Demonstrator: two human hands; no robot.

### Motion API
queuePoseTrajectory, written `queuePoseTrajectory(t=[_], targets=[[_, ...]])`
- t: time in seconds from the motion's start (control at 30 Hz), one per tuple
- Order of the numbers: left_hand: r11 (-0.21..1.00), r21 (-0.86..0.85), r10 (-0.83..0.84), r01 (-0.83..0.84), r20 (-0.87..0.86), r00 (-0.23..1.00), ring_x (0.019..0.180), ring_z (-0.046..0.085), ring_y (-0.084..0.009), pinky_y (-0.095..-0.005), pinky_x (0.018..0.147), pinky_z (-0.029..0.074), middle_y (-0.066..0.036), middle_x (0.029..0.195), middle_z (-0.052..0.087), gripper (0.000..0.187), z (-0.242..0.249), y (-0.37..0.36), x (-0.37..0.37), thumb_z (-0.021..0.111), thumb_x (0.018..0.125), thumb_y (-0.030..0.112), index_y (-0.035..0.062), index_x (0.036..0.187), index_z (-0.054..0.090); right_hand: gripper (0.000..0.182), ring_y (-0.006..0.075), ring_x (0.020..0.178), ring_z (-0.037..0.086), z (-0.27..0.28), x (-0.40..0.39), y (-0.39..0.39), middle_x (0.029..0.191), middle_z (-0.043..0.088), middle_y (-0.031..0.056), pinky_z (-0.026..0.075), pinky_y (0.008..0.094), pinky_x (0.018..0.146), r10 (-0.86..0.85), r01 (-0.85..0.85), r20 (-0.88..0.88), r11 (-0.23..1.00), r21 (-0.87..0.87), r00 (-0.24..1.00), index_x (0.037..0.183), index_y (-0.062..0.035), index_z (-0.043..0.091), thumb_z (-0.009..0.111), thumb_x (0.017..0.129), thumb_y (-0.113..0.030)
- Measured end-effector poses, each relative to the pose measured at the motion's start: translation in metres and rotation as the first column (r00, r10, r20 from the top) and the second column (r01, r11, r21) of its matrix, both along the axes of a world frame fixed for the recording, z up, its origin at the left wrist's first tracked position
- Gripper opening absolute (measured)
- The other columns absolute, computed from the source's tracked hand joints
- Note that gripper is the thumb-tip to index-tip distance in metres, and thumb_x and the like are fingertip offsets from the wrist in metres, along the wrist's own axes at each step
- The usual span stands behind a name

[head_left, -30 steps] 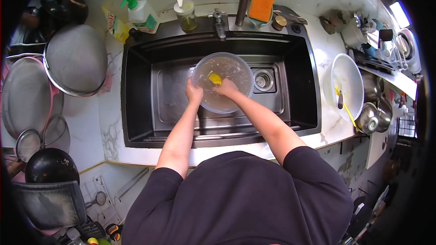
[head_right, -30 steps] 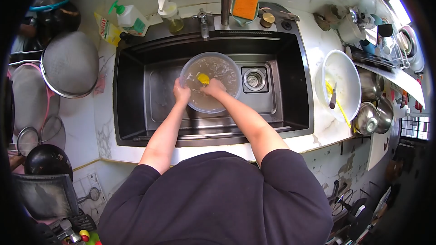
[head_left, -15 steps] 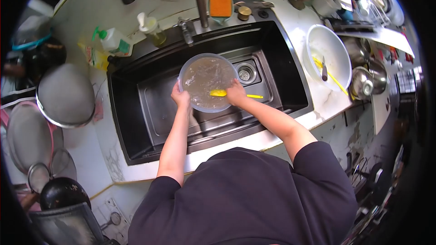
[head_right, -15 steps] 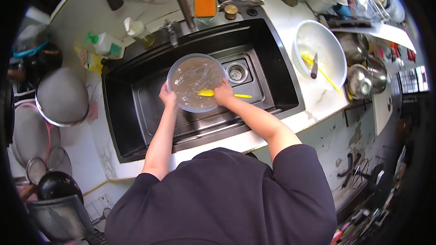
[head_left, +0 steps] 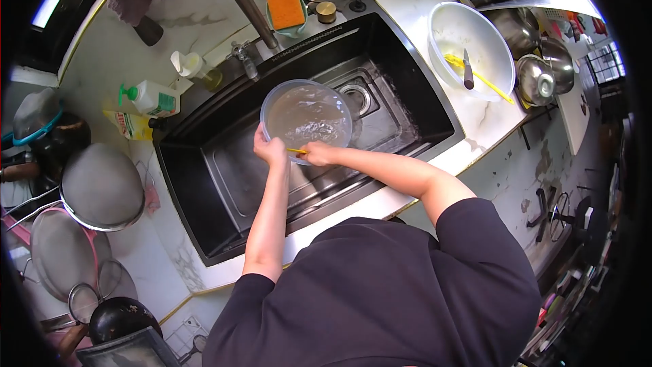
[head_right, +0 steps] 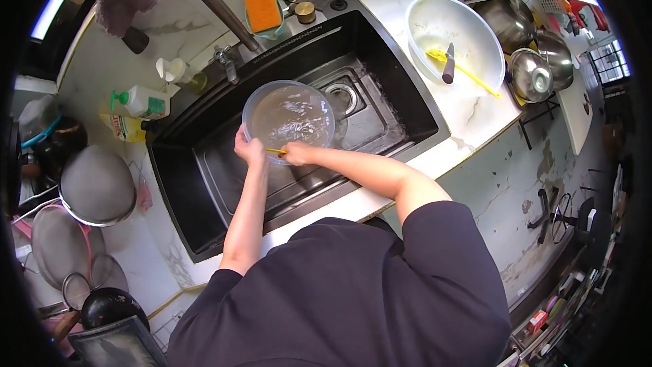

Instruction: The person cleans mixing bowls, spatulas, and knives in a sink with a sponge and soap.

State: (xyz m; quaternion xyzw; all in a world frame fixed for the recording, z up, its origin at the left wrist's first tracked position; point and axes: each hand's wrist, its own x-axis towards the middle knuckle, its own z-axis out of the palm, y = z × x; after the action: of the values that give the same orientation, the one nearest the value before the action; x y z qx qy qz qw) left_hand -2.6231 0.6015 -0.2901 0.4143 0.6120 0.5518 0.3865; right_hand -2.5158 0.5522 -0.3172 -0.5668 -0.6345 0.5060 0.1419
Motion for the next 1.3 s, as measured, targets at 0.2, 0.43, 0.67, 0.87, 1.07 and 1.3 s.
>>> queuePoseTrajectory(t=[0.2,0.43,0.67,0.87,1.07,1.3], targets=[[0.999,0.037,-0.004,0.009,-0.135,0.991,0.088,0.057,-0.018,-0.0275,0.082,0.042,-0.012,0.095,0.06,0.043,0.021,0.004,0.013,0.041,0.061,-0.015,-0.0056,0.101,0.054,0.028,0.0319,0.085,0.057,-0.019,0.014,0.006,0.09,0.06,0.0183,0.043,0.0379,0.075,0.069,-0.071,-0.058,0.997,-0.041,0.996,0.094,-0.0056,0.061,0.048,0.072,-0.018],[0.995,0.062,-0.071,0.082,-0.165,0.984,0.096,0.055,-0.0194,-0.0276,0.087,0.039,-0.014,0.101,0.058,0.049,0.019,0.006,0.006,0.037,0.058,-0.016,-0.0056,0.103,0.054,0.031,0.0299,0.103,0.051,-0.036,0.037,0.014,0.11,0.053,0.0188,0.04,0.0368,0.086,0.295,-0.233,0.438,0.954,-0.191,0.849,0.1,-0.0099,0.06,0.047,0.073,-0.015],[0.926,0.239,-0.163,0.291,-0.442,0.882,0.108,0.05,-0.0232,-0.032,0.095,0.033,-0.015,0.109,0.056,0.051,0.032,-0.003,-0.007,0.036,0.055,-0.015,-0.0014,0.1,0.057,0.047,0.0391,0.124,0.022,-0.052,0.058,0.006,0.138,0.014,0.0202,0.026,0.043,0.099,0.027,-0.085,0.567,0.994,0.075,0.823,0.123,-0.0073,0.039,0.042,0.077,-0.015],[0.832,0.334,-0.164,0.443,-0.615,0.771,0.109,0.049,-0.0239,-0.0406,0.096,0.03,-0.011,0.106,0.058,0.05,0.053,-0.013,-0.018,0.036,0.056,-0.015,0.0042,0.096,0.058,0.049,0.0409,0.124,0.021,-0.046,0.075,0.013,0.137,0.01,0.0236,0.026,0.0414,0.099,0.16,0.001,0.568,0.962,-0.272,0.807,0.128,-0.0118,0.031,0.041,0.08,-0.014],[0.665,0.435,-0.147,0.607,-0.72,0.678,0.107,0.05,-0.025,-0.0424,0.095,0.032,-0.012,0.103,0.059,0.048,0.068,-0.02,-0.021,0.037,0.055,-0.017,0.0025,0.093,0.059,0.043,0.0368,0.107,0.046,-0.04,0.074,0.015,0.119,0.043,0.023,0.04,0.0412,0.087,0.219,-0.09,0.587,0.966,-0.24,0.779,0.118,-0.0146,0.044,0.045,0.076,-0.014],[0.719,0.452,-0.114,0.528,-0.673,0.731,0.105,0.052,-0.0245,-0.0411,0.095,0.033,-0.011,0.103,0.059,0.044,0.072,-0.019,-0.027,0.039,0.059,-0.017,0.0036,0.093,0.059,0.04,0.0294,0.096,0.054,-0.008,0.065,0.011,0.104,0.056,0.0144,0.046,0.0389,0.077,0.12,-0.169,0.462,0.983,0.066,0.879,0.113,-0.016,0.052,0.05,0.073,-0.012]])
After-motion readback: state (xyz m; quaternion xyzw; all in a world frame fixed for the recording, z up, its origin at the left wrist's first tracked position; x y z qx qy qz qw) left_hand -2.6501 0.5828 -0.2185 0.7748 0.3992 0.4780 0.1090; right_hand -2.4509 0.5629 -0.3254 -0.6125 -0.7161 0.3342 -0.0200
